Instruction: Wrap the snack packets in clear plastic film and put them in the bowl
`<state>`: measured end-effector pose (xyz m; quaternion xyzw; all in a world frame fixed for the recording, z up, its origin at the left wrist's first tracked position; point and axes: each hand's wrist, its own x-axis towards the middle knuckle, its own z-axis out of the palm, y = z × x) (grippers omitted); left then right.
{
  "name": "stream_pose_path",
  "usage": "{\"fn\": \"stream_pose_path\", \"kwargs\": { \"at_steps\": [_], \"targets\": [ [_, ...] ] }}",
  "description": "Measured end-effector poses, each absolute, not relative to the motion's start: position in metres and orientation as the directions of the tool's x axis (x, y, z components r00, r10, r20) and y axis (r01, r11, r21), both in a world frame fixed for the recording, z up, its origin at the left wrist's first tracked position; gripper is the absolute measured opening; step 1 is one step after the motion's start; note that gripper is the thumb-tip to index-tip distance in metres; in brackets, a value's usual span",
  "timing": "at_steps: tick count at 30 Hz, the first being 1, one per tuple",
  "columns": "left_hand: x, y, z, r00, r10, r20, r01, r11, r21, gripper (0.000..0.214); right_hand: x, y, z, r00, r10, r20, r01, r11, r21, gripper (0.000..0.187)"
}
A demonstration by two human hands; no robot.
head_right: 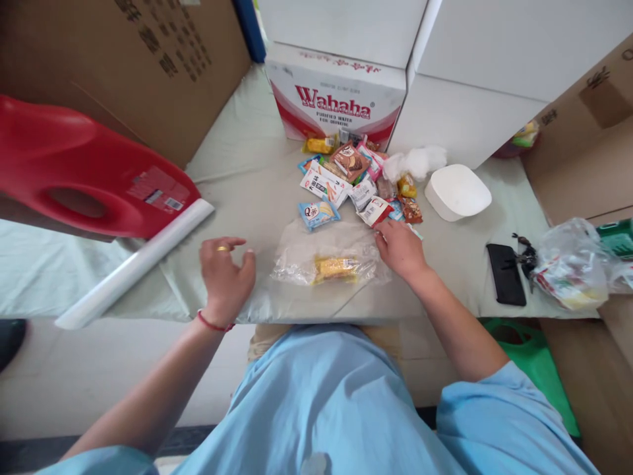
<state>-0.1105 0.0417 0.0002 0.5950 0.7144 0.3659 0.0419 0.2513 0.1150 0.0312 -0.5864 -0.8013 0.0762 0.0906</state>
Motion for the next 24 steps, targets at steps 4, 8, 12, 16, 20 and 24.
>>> {"fn": "stream_pose_path", "kwargs": {
  "at_steps": [4, 8, 12, 16, 20, 24],
  "targets": [
    [-0.081, 0.008, 0.026, -0.013, 0.834, 0.552, 0.808, -0.317, 0.497, 0.023, 0.219, 0.133, 0.032, -0.453, 0.885, 0.108, 0.849, 0.465, -0.252, 0.035],
    [-0.032, 0.008, 0.023, 0.362, 0.867, 0.343, 0.783, -0.482, 0.393, 0.034, 0.182, 0.156, 0.021, -0.457, 0.887, -0.065, 0.876, 0.436, -0.206, 0.053],
    [-0.005, 0.028, 0.003, 0.444, 0.886, 0.132, 0.818, -0.461, 0.344, 0.033, 0.171, 0.167, 0.027, -0.418, 0.873, -0.252, 0.895, 0.347, -0.28, 0.033],
    [-0.002, 0.033, -0.007, 0.428, 0.899, 0.091, 0.835, -0.432, 0.34, 0.036, 0.179, 0.143, 0.04, -0.653, 0.743, -0.143, 0.73, 0.569, -0.378, 0.022],
    [-0.017, 0.023, -0.014, 0.452, 0.882, 0.13, 0.751, -0.455, 0.478, 0.034, 0.187, 0.093, 0.028, -0.779, 0.618, -0.106, 0.615, 0.718, -0.327, 0.031],
    [-0.05, 0.007, -0.024, 0.237, 0.937, 0.256, 0.546, -0.347, 0.763, 0.031, 0.193, 0.057, 0.006, -0.76, 0.646, -0.077, 0.639, 0.72, -0.27, 0.051]
  ]
}}
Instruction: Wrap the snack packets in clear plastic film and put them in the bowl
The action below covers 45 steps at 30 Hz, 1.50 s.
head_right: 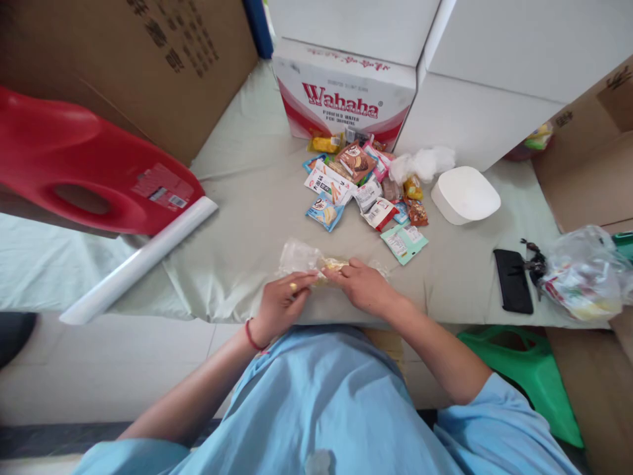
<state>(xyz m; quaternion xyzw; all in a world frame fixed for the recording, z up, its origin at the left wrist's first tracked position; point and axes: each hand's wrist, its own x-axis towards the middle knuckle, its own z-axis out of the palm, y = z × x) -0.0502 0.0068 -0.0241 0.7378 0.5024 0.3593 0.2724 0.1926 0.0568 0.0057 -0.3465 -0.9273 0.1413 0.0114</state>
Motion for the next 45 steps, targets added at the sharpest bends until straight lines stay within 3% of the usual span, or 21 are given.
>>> {"fn": "stream_pose_path", "kwargs": {
  "at_steps": [2, 4, 6, 10, 12, 16, 20, 24, 27, 29, 31, 34, 36, 41, 45],
  "targets": [
    [-0.068, 0.008, -0.029, -0.099, 0.973, 0.208, 0.507, -0.131, 0.852, 0.031, 0.192, 0.05, 0.001, -0.771, 0.633, -0.07, 0.627, 0.735, -0.257, 0.054],
    [-0.081, 0.019, -0.033, -0.393, 0.905, 0.163, 0.5, 0.062, 0.864, 0.037, 0.19, 0.05, 0.001, -0.776, 0.627, -0.065, 0.621, 0.741, -0.255, 0.053],
    [-0.086, 0.034, -0.037, -0.461, 0.868, 0.183, 0.575, 0.135, 0.807, 0.042, 0.187, 0.053, 0.003, -0.773, 0.632, -0.06, 0.622, 0.736, -0.268, 0.05],
    [-0.075, 0.046, -0.039, -0.198, 0.967, 0.162, 0.791, 0.06, 0.609, 0.034, 0.186, 0.059, 0.006, -0.765, 0.642, -0.052, 0.621, 0.713, -0.326, 0.045],
    [-0.067, 0.041, -0.031, -0.134, 0.983, 0.122, 0.806, 0.036, 0.591, 0.028, 0.189, 0.06, 0.004, -0.759, 0.65, -0.045, 0.618, 0.696, -0.365, 0.043],
    [-0.049, 0.029, 0.0, -0.147, 0.989, -0.008, 0.606, 0.097, 0.79, 0.021, 0.191, 0.06, -0.001, -0.745, 0.667, -0.015, 0.6, 0.659, -0.453, 0.041],
    [-0.02, 0.031, 0.022, -0.031, 0.987, -0.158, 0.341, 0.159, 0.927, 0.012, 0.189, 0.059, -0.001, -0.766, 0.643, 0.001, 0.566, 0.674, -0.475, 0.029],
    [0.004, 0.039, 0.017, 0.073, 0.995, -0.064, 0.392, 0.03, 0.919, 0.019, 0.201, 0.055, 0.009, -0.807, 0.587, 0.068, 0.471, 0.708, -0.527, 0.023],
    [0.01, 0.033, 0.005, 0.195, 0.976, 0.097, 0.542, -0.19, 0.819, 0.028, 0.223, 0.048, 0.011, -0.781, 0.606, 0.152, 0.389, 0.663, -0.64, 0.031],
    [0.011, 0.024, -0.001, 0.289, 0.942, 0.169, 0.635, -0.321, 0.703, 0.03, 0.235, 0.043, 0.003, -0.629, 0.759, 0.167, 0.496, 0.557, -0.666, 0.033],
    [0.011, 0.015, -0.005, 0.362, 0.912, 0.193, 0.708, -0.404, 0.579, 0.036, 0.243, 0.038, -0.01, -0.385, 0.908, 0.165, 0.69, 0.402, -0.602, 0.037],
    [0.011, 0.007, -0.005, 0.418, 0.892, 0.172, 0.772, -0.449, 0.45, 0.042, 0.244, 0.029, -0.028, -0.197, 0.963, 0.183, 0.849, 0.261, -0.459, 0.041],
    [0.011, 0.006, -0.004, 0.423, 0.892, 0.16, 0.795, -0.45, 0.408, 0.041, 0.242, 0.025, -0.031, -0.2, 0.959, 0.201, 0.838, 0.273, -0.473, 0.029],
    [0.013, 0.003, -0.004, 0.421, 0.888, 0.182, 0.822, -0.459, 0.338, 0.039, 0.225, 0.033, -0.003, -0.221, 0.96, 0.171, 0.645, 0.276, -0.713, 0.017],
    [0.015, 0.007, -0.006, 0.486, 0.86, 0.152, 0.804, -0.509, 0.306, 0.036, 0.19, 0.05, 0.01, -0.366, 0.918, 0.153, 0.642, 0.368, -0.672, 0.018]
  ]
}}
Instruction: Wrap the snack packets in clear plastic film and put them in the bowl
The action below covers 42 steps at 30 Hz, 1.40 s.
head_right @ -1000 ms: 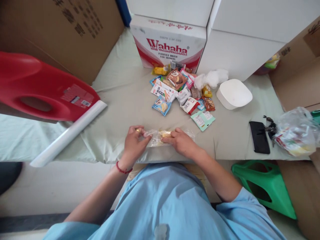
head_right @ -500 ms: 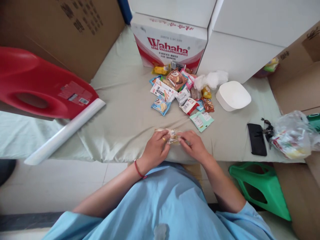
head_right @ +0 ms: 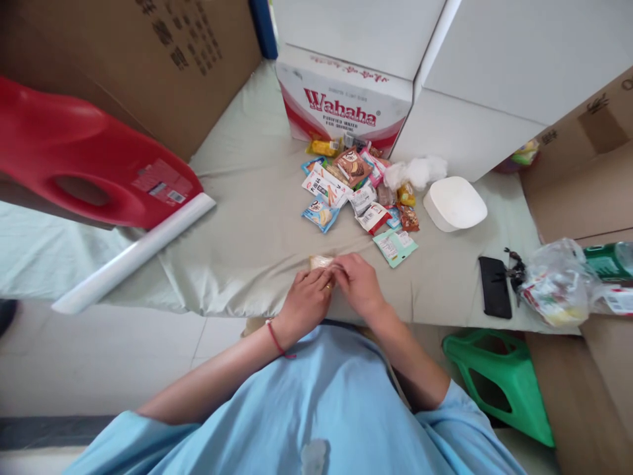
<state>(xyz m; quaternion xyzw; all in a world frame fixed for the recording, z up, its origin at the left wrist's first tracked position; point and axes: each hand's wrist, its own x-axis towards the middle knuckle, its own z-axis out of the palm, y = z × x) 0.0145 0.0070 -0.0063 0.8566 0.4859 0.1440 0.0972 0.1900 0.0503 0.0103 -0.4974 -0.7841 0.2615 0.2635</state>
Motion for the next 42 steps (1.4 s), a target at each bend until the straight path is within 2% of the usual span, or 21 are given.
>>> {"fn": "stream_pose_path", "kwargs": {
  "at_steps": [4, 7, 8, 11, 12, 15, 18, 21, 23, 25, 28, 30, 34, 36, 39, 42],
  "targets": [
    [-0.011, 0.01, 0.0, 0.54, 0.825, 0.169, 0.721, -0.557, 0.412, 0.029, 0.155, 0.056, 0.007, -0.473, 0.87, 0.14, 0.651, 0.452, -0.61, 0.028],
    [-0.049, 0.0, 0.003, 0.451, 0.864, 0.221, 0.691, -0.496, 0.526, 0.033, 0.144, 0.05, 0.005, -0.54, 0.83, 0.138, 0.671, 0.524, -0.525, 0.024],
    [-0.064, -0.006, 0.002, 0.394, 0.889, 0.234, 0.706, -0.455, 0.542, 0.034, 0.142, 0.047, 0.004, -0.546, 0.827, 0.134, 0.688, 0.534, -0.492, 0.027],
    [-0.101, -0.021, -0.009, 0.227, 0.944, 0.241, 0.77, -0.326, 0.549, 0.031, 0.14, 0.037, -0.005, -0.531, 0.838, 0.124, 0.736, 0.528, -0.422, 0.06],
    [-0.11, -0.025, -0.014, 0.188, 0.953, 0.239, 0.793, -0.291, 0.535, 0.028, 0.139, 0.035, -0.009, -0.519, 0.845, 0.13, 0.748, 0.522, -0.411, 0.061],
    [-0.125, -0.031, -0.03, 0.117, 0.964, 0.239, 0.836, -0.225, 0.5, 0.028, 0.143, 0.036, -0.021, -0.461, 0.865, 0.197, 0.745, 0.498, -0.444, 0.041],
    [-0.125, -0.027, -0.04, 0.121, 0.953, 0.276, 0.835, -0.249, 0.491, 0.026, 0.165, 0.049, -0.021, -0.332, 0.883, 0.331, 0.672, 0.467, -0.575, 0.04],
    [-0.117, -0.02, -0.047, 0.118, 0.929, 0.352, 0.841, -0.282, 0.463, 0.02, 0.221, 0.081, -0.003, -0.061, 0.906, 0.418, 0.615, 0.364, -0.7, 0.041],
    [-0.11, -0.017, -0.051, 0.101, 0.9, 0.424, 0.875, -0.283, 0.392, 0.016, 0.273, 0.115, 0.018, 0.208, 0.888, 0.411, 0.635, 0.197, -0.747, 0.039],
    [-0.103, -0.016, -0.053, 0.109, 0.862, 0.494, 0.915, -0.281, 0.288, 0.013, 0.328, 0.157, 0.042, 0.432, 0.809, 0.398, 0.653, 0.023, -0.757, 0.04],
    [-0.097, -0.017, -0.053, 0.144, 0.825, 0.547, 0.936, -0.293, 0.195, 0.014, 0.391, 0.218, 0.066, 0.61, 0.734, 0.298, 0.644, -0.24, -0.726, 0.051],
    [-0.095, -0.018, -0.052, 0.151, 0.817, 0.557, 0.934, -0.302, 0.189, 0.015, 0.409, 0.247, 0.067, 0.634, 0.743, 0.213, 0.626, -0.331, -0.706, 0.045],
    [-0.096, -0.018, -0.051, 0.148, 0.815, 0.561, 0.93, -0.308, 0.202, 0.016, 0.401, 0.271, 0.044, 0.582, 0.813, -0.012, 0.639, -0.467, -0.611, 0.022],
    [-0.096, -0.018, -0.052, 0.133, 0.816, 0.563, 0.93, -0.299, 0.214, 0.017, 0.391, 0.271, 0.031, 0.547, 0.835, -0.059, 0.68, -0.484, -0.551, 0.021],
    [-0.096, -0.019, -0.052, 0.116, 0.818, 0.563, 0.934, -0.284, 0.219, 0.017, 0.382, 0.269, 0.027, 0.521, 0.853, -0.008, 0.749, -0.461, -0.476, 0.029],
    [-0.096, -0.019, -0.053, 0.118, 0.817, 0.565, 0.935, -0.282, 0.214, 0.017, 0.374, 0.271, 0.042, 0.471, 0.857, 0.211, 0.84, -0.362, -0.404, 0.033]
  ]
}}
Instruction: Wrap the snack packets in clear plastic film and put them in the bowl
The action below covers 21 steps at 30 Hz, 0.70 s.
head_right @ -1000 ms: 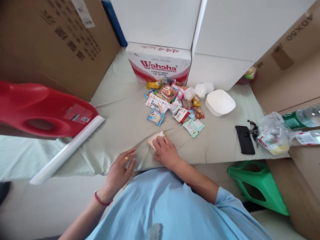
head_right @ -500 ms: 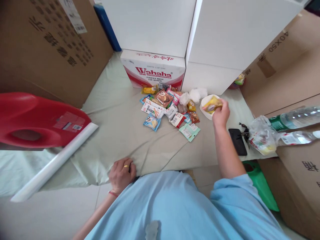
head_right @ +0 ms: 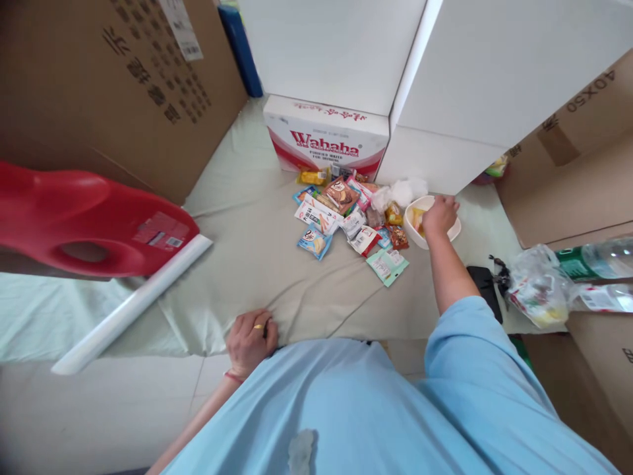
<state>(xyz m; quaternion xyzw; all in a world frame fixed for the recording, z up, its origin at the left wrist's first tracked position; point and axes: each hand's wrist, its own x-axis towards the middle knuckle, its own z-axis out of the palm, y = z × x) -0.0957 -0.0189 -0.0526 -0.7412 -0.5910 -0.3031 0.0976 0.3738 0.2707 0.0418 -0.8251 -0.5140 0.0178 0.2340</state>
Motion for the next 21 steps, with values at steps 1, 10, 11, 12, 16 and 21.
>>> {"fn": "stream_pose_path", "kwargs": {
  "at_steps": [1, 10, 11, 12, 16, 21],
  "targets": [
    [-0.096, -0.019, -0.053, 0.121, 0.815, 0.567, 0.935, -0.286, 0.211, 0.017, 0.368, 0.272, 0.047, 0.418, 0.863, 0.282, 0.875, -0.299, -0.38, 0.035],
    [-0.098, -0.019, -0.053, 0.061, 0.88, 0.471, 0.909, -0.244, 0.337, 0.013, 0.28, 0.281, 0.029, -0.056, 0.995, 0.087, 0.942, 0.082, -0.326, 0.025],
    [-0.099, -0.02, -0.049, 0.027, 0.904, 0.426, 0.883, -0.221, 0.415, 0.013, 0.277, 0.278, 0.026, -0.007, 0.994, 0.109, 0.928, 0.047, -0.369, 0.022],
    [-0.1, -0.021, -0.046, -0.022, 0.928, 0.372, 0.845, -0.182, 0.504, 0.014, 0.276, 0.271, 0.025, 0.053, 0.988, 0.144, 0.893, 0.018, -0.451, 0.02],
    [-0.096, -0.025, -0.024, -0.176, 0.979, 0.099, 0.628, 0.035, 0.777, 0.021, 0.267, 0.212, 0.024, 0.295, 0.955, -0.005, 0.262, -0.086, -0.961, 0.017],
    [-0.067, -0.003, 0.002, 0.044, 0.998, 0.052, 0.423, -0.066, 0.904, 0.025, 0.23, 0.096, 0.021, -0.018, 0.91, -0.414, -0.335, -0.396, -0.855, 0.035]
  ]
}}
